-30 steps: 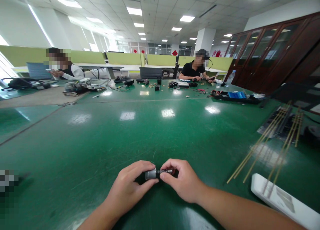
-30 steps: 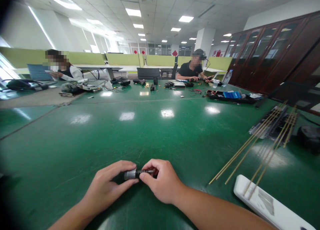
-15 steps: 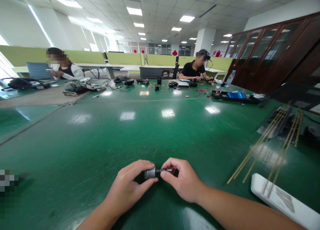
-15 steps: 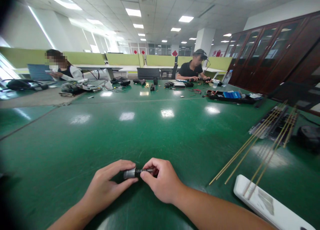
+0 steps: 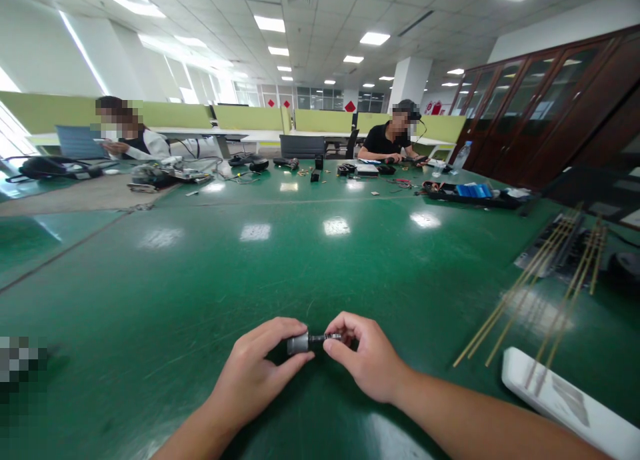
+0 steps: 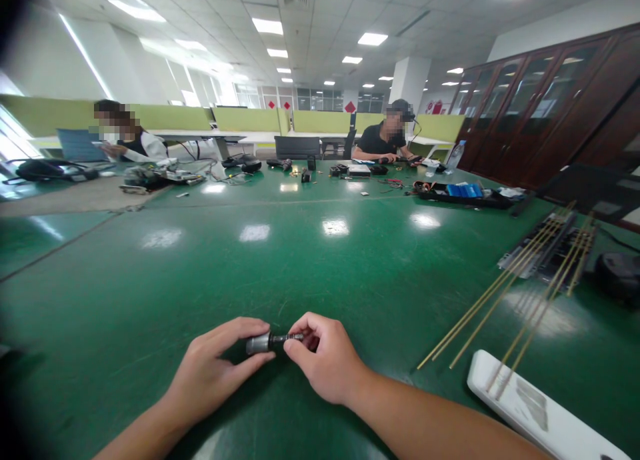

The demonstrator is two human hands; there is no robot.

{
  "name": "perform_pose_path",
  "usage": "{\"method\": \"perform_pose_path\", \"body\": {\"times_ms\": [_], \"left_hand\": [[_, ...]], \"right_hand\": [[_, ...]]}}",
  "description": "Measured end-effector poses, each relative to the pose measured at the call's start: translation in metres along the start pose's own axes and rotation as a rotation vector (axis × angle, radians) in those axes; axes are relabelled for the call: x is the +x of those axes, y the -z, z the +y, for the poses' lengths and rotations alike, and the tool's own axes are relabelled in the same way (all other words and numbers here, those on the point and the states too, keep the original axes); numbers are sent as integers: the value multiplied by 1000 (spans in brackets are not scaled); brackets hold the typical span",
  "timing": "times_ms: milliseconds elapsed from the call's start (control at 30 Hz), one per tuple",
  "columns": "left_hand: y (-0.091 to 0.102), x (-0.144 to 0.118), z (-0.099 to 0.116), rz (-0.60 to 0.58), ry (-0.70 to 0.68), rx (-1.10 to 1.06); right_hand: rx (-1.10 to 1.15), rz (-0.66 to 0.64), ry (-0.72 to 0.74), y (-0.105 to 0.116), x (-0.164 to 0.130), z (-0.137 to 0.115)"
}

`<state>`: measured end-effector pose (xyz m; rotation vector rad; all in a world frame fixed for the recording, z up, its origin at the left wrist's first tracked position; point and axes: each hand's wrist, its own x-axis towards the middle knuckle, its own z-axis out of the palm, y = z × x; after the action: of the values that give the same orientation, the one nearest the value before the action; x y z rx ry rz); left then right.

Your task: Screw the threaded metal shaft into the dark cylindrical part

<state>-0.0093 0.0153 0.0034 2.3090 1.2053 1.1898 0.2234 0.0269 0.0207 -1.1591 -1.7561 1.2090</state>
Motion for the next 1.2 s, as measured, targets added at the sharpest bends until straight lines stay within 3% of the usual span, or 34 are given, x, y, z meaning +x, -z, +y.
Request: {"method": "perform_pose_path", "body": {"times_ms": [1200], "left_hand": [[6, 0, -4, 16, 59, 28]], "right_hand": [[144, 22, -38, -1, 5, 5]]}}
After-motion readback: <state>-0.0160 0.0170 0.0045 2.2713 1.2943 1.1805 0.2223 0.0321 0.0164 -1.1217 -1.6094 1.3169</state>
